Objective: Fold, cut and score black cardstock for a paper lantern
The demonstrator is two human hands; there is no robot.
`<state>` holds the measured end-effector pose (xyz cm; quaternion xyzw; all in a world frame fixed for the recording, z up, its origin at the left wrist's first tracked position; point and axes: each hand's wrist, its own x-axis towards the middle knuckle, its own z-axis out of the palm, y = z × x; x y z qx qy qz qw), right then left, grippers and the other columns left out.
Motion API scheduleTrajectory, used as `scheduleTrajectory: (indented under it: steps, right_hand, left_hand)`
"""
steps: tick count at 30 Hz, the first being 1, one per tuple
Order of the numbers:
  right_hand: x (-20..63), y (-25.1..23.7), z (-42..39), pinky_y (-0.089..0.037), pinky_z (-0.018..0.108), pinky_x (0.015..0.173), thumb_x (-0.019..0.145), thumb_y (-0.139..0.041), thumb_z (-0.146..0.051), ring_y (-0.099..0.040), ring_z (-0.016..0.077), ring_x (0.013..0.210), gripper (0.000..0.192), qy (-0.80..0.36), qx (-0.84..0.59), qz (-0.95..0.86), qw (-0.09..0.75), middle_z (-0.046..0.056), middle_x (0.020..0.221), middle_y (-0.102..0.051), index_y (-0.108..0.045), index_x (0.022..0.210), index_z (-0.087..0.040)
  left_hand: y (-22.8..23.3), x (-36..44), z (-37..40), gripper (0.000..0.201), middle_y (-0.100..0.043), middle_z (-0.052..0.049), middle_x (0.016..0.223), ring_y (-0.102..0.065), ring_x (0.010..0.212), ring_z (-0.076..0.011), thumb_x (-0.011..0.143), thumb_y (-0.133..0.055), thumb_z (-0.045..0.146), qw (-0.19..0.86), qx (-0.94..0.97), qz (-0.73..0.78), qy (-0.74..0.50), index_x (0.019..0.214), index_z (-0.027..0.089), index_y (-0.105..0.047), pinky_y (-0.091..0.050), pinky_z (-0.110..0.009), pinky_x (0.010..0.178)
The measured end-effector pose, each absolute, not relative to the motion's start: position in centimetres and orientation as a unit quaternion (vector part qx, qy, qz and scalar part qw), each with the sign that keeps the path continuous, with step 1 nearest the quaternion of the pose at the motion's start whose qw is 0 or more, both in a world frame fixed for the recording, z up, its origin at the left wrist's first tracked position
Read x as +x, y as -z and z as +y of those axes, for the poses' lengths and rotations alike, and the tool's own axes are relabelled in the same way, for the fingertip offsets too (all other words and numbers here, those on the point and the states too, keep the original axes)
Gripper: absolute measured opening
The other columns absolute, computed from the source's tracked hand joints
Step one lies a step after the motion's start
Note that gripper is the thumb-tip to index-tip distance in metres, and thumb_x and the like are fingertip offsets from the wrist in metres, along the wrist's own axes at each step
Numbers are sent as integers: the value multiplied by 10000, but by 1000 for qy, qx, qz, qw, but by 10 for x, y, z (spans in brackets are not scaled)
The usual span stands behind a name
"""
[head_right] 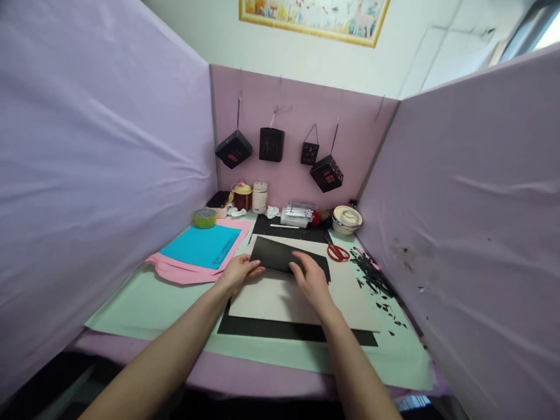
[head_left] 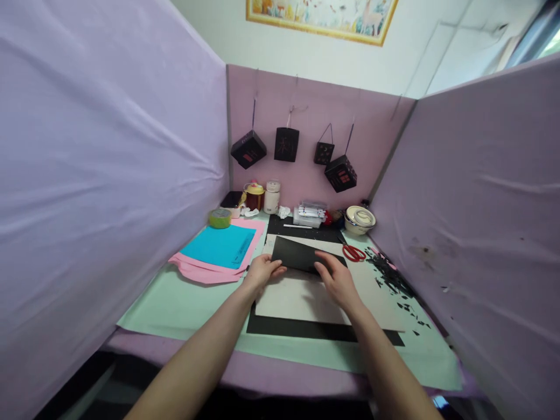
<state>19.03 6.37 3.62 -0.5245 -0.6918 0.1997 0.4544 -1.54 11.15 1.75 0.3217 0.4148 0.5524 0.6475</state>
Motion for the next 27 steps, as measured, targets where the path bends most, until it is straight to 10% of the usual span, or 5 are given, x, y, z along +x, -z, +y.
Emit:
scheduleTrajectory:
  steps: [6,13,27]
  right_hand:
    - [193,-21,82,-111,445,1146,860,-409,-604,-97,253,1438,770,-140,-534,-828,95,63,1565,-132,-198,1493,-218]
    - [193,-9,77,-69,422,1148,855,-315,-686,-69,236,1442,799,-129,-535,-832,68,38,1569,-107,-191,1494,-222]
    - [227,-1,69,-87,414,1156,860,-284,-672,-61,227,1444,856,-109,-604,-788,36,72,1568,-74,-127,1500,-126]
  left_hand:
    - [-14,-31,115,263,-617,-38,492,-634,449,-193,587,-774,-26,614,386,480,-493,702,125,-592,-545,-286,526]
    - [-26,-32,123,221,-700,-92,1038,-542,1196,-258,673,-700,79,386,589,442,-556,820,241,-667,-344,-347,1068]
    - [6,5,130,600,-334,-160,1480,-257,1396,-272,823,-548,455,188,855,444,-191,1316,121,-482,-166,-392,1137]
